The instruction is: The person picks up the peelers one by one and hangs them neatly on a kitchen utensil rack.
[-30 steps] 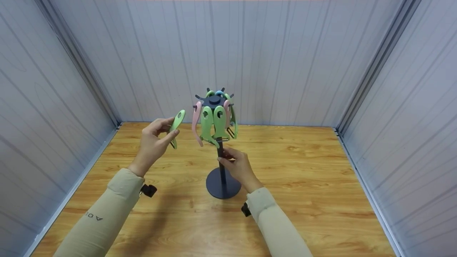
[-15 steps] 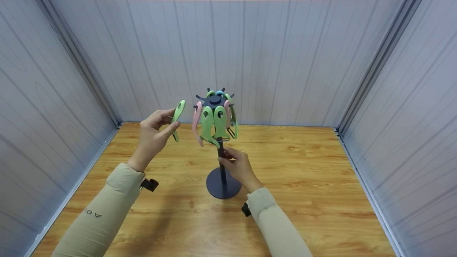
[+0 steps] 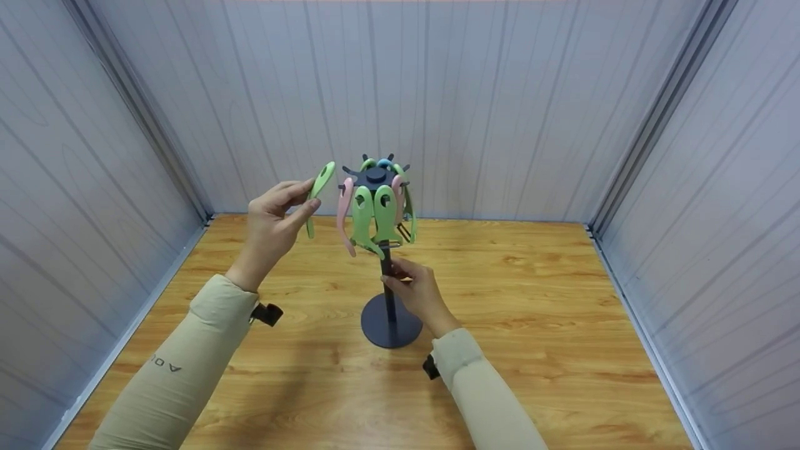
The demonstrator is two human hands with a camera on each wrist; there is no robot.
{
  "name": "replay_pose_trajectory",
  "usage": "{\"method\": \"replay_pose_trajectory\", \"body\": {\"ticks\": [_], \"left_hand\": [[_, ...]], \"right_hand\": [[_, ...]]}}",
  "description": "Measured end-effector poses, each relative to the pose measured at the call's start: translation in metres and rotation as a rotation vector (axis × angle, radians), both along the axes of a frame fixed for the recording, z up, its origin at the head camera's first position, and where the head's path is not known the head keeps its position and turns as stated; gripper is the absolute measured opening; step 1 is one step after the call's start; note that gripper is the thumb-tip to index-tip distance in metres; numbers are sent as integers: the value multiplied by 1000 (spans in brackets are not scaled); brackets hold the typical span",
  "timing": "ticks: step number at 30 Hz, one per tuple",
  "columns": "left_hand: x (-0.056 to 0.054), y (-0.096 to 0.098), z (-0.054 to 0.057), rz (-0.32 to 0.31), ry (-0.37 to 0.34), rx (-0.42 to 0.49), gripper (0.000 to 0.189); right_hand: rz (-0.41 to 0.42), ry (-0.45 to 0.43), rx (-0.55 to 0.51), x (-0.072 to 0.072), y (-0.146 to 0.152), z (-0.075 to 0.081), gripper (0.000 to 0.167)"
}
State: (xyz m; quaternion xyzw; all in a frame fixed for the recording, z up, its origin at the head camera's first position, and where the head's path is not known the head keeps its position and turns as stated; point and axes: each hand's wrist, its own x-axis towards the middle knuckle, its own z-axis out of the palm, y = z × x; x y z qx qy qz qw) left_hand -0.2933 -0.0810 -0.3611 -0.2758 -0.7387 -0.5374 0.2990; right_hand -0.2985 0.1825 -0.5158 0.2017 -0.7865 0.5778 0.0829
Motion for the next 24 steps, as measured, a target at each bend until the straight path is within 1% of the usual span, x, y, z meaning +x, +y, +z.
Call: {"method": "replay_pose_trajectory", "body": {"ticks": [5,9,11,19,24], "left_hand": [[-2,6,4,-6,20,-4,31],[-4,12,6,-30,51,12,28],[-6,14,6,-39,56,22,26],[-7,20,4,-49,29,27,24],[-5,22,3,-67,18,13,23]], "right_hand": [[16,-3,-1,0,0,1,18],[22,5,2,-1,1,1,18],[25,15,2,-1,1,1,19],[44,58,0,-2,2,-1,21],[34,52,8,-1,2,0,21]]}}
